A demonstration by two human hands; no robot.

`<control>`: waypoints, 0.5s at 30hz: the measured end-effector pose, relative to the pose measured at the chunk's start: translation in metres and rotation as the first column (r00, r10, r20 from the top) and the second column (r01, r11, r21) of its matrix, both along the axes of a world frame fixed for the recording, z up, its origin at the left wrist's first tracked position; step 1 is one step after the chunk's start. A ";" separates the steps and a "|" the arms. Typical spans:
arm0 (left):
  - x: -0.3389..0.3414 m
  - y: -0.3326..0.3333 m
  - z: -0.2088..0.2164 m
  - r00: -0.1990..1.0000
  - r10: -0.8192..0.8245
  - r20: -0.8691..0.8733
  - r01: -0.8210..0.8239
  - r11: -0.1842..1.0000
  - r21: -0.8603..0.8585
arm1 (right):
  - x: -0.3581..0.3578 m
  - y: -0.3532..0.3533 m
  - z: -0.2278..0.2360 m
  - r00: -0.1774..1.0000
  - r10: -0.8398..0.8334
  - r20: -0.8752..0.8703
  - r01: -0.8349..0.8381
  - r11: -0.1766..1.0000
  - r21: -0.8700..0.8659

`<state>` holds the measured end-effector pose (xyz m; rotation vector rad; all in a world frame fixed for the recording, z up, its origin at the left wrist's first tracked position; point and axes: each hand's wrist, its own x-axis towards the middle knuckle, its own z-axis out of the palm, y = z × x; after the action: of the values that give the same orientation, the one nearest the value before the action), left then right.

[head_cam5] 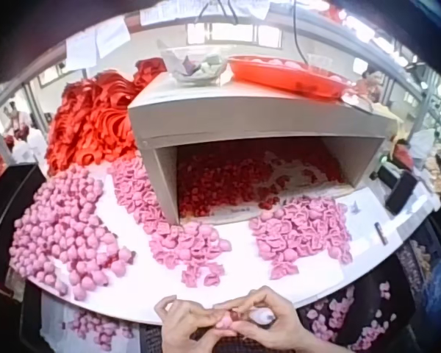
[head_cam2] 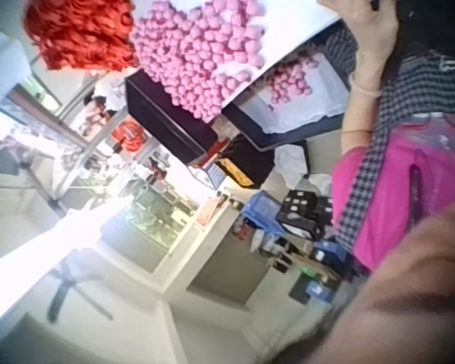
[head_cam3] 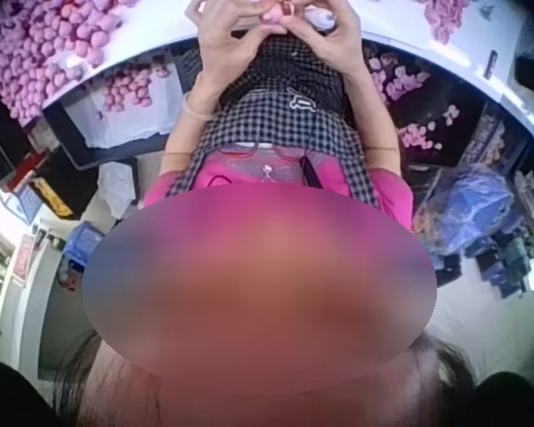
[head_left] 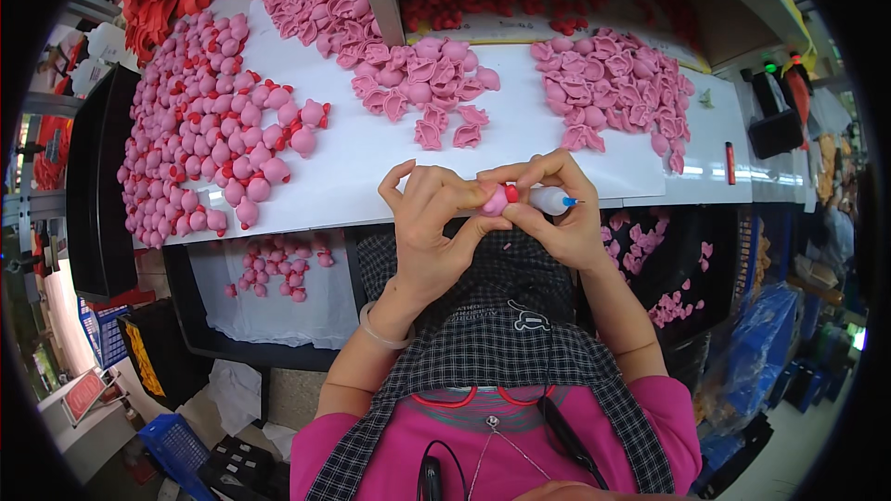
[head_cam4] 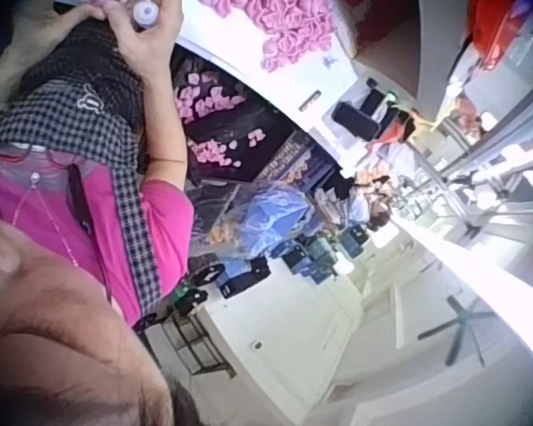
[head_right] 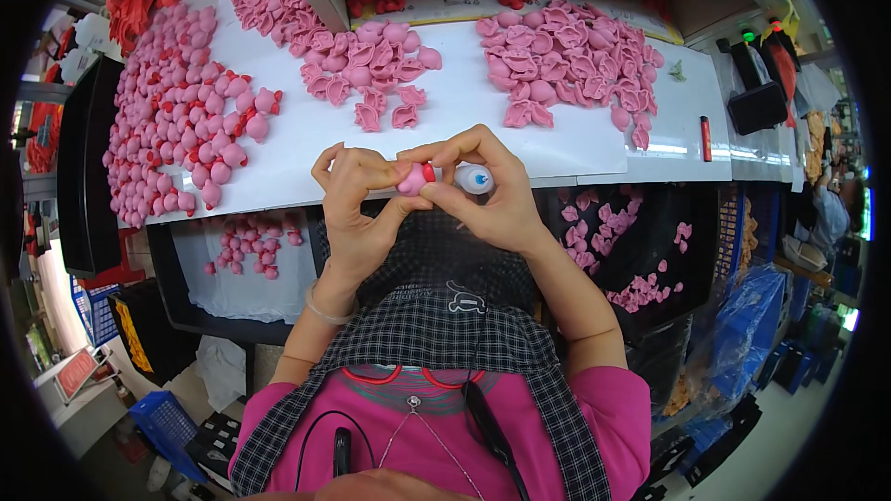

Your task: The person assembles small figurines by applying glue from a bottle onto figurine components and pressing the pieces together by hand.

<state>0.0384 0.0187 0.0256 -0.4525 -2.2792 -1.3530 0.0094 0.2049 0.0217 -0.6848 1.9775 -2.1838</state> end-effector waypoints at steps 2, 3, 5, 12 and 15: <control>0.000 0.001 0.000 1.000 0.012 0.004 -0.012 1.000 -0.021 | 0.001 0.000 0.004 1.000 0.013 0.011 -0.013 1.000 -0.016; 0.001 0.001 0.000 1.000 0.025 0.006 -0.025 0.999 -0.043 | 0.002 0.000 0.007 0.999 0.028 0.022 -0.027 0.999 -0.032; 0.001 0.002 0.000 0.999 0.039 -0.010 -0.040 0.993 -0.108 | 0.001 -0.002 0.011 0.999 0.025 -0.048 -0.024 0.999 0.029; 0.002 0.006 0.009 0.997 0.078 0.003 -0.077 0.989 -0.124 | 0.002 -0.003 0.002 0.999 -0.017 -0.043 0.017 1.000 -0.014; 0.000 0.006 0.004 0.999 0.032 0.039 -0.034 0.999 0.041 | 0.004 -0.005 -0.007 0.985 0.029 0.172 0.012 0.973 -0.230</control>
<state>0.0380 0.0249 0.0292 -0.3762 -2.2745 -1.4019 0.0137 0.2000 0.0144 -0.5060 1.6522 -2.4010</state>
